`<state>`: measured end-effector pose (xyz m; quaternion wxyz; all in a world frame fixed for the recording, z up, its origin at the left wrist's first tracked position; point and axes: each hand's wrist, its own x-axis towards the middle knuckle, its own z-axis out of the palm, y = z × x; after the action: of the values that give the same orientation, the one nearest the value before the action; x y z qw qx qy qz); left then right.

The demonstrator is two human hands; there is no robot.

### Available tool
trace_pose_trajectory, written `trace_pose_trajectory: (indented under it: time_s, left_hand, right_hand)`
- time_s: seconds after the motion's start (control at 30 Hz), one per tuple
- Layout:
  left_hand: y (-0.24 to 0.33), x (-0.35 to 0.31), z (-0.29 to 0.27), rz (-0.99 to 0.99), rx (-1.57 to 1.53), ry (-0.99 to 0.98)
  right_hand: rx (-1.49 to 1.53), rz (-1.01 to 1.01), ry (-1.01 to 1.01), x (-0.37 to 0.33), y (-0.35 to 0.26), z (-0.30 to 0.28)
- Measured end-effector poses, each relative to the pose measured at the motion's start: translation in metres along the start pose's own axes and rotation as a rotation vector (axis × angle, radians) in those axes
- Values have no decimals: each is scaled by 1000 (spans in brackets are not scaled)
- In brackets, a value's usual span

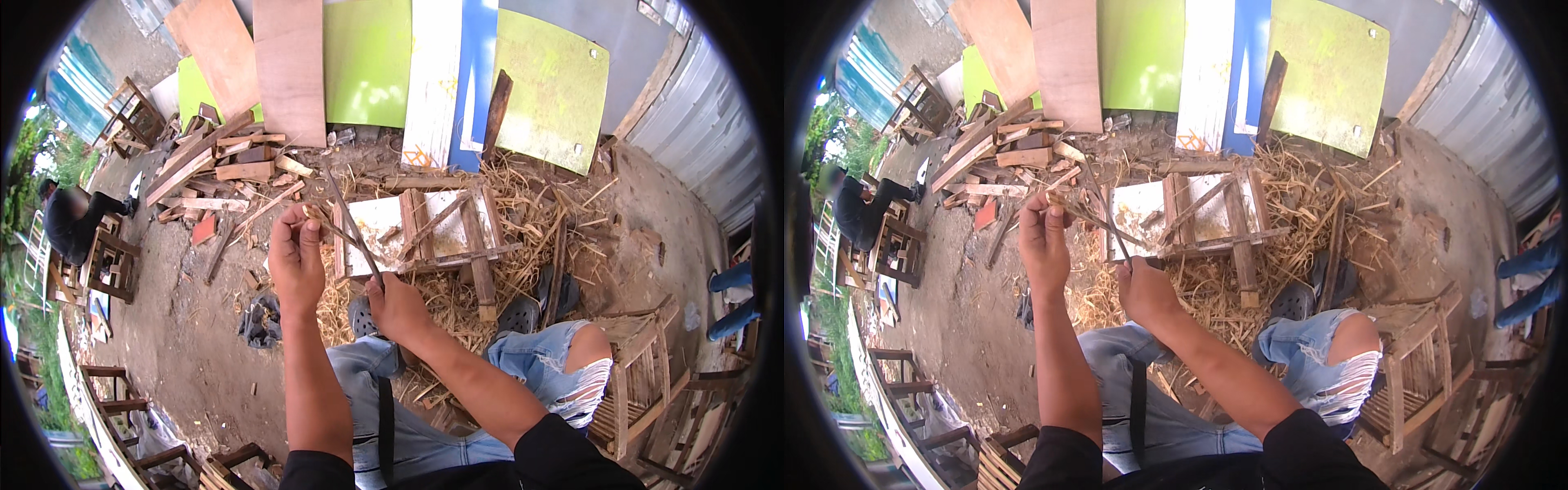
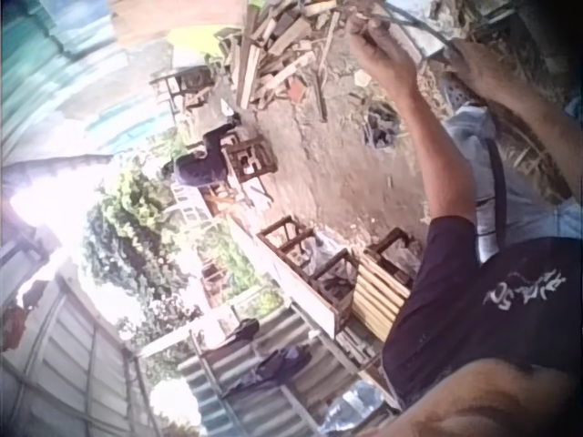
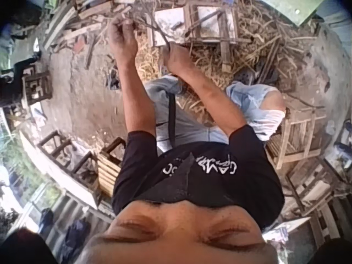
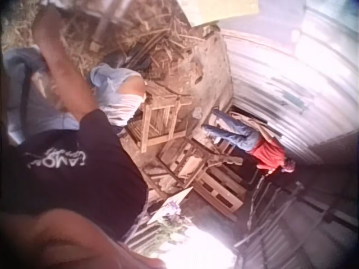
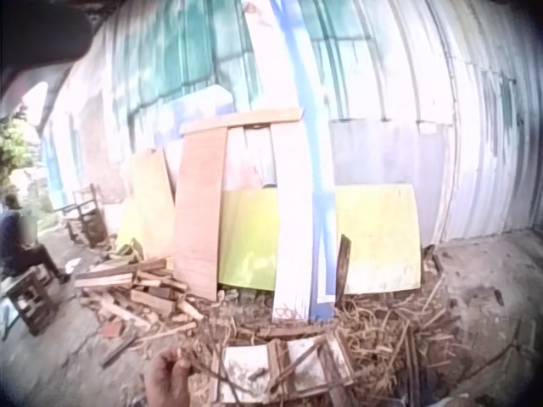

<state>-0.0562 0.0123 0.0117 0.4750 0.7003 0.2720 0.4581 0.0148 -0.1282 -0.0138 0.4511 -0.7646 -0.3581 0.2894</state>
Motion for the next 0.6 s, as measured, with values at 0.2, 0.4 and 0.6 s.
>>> trace_pose_trajectory:
  time_s: [0.2, 0.4, 0.6]
  left_hand:
    - [1, -1, 1, 44, -45, 5]
    - [2, 2, 1, 90, -45, 15]
    - [-4, 3, -2, 96, 1, 19]
  right_hand:
    - [117, -250, 177, -7, -6, 17]
    - [78, -132, 132, -1, -8, 14]
    - [120, -310, 196, 1, -33, -7]
